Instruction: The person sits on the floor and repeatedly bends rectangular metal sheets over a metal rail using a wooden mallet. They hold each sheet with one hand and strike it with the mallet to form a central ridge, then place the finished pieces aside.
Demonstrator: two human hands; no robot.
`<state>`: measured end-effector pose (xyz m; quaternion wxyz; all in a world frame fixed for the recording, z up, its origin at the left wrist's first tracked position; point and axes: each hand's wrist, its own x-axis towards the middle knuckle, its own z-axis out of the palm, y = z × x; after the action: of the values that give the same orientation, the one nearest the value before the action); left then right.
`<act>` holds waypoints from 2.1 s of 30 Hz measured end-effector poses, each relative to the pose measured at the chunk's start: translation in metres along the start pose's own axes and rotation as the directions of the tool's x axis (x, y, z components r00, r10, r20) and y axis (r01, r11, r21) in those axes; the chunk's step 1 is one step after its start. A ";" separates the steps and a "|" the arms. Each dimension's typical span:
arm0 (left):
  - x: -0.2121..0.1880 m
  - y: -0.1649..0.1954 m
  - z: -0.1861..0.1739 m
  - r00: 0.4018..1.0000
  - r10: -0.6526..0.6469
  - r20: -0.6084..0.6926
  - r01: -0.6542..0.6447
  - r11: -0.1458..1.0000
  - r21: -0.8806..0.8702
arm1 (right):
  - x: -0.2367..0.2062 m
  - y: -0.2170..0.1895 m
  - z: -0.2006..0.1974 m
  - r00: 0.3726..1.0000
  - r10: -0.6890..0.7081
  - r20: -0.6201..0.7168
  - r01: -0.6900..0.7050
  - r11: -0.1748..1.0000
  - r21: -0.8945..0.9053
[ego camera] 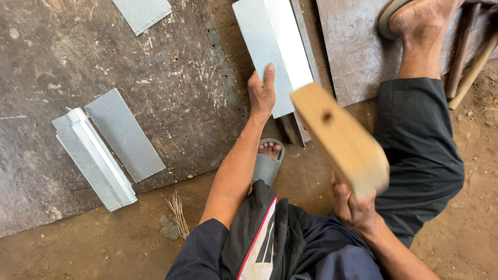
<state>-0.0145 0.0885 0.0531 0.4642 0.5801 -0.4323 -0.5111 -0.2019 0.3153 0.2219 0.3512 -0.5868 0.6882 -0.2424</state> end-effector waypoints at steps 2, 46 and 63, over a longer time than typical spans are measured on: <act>0.000 -0.001 0.000 1.000 -0.018 -0.003 0.018 1.000 0.013 | 0.003 0.001 0.002 0.998 -0.052 0.035 0.055 0.994 -0.099; 0.103 0.053 -0.009 0.997 -0.002 -0.083 -0.015 0.979 -0.203 | 0.017 0.026 0.028 0.980 0.194 0.036 -0.194 0.981 0.019; 0.106 0.043 -0.013 1.000 -0.021 -0.004 0.020 0.995 -0.102 | 0.183 0.045 -0.009 0.977 0.212 0.031 -0.204 0.963 -0.179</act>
<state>0.0082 -0.0217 0.0755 0.4892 0.5613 -0.3983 -0.5357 -0.2493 0.1444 0.1583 0.3389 -0.5456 0.7556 -0.1283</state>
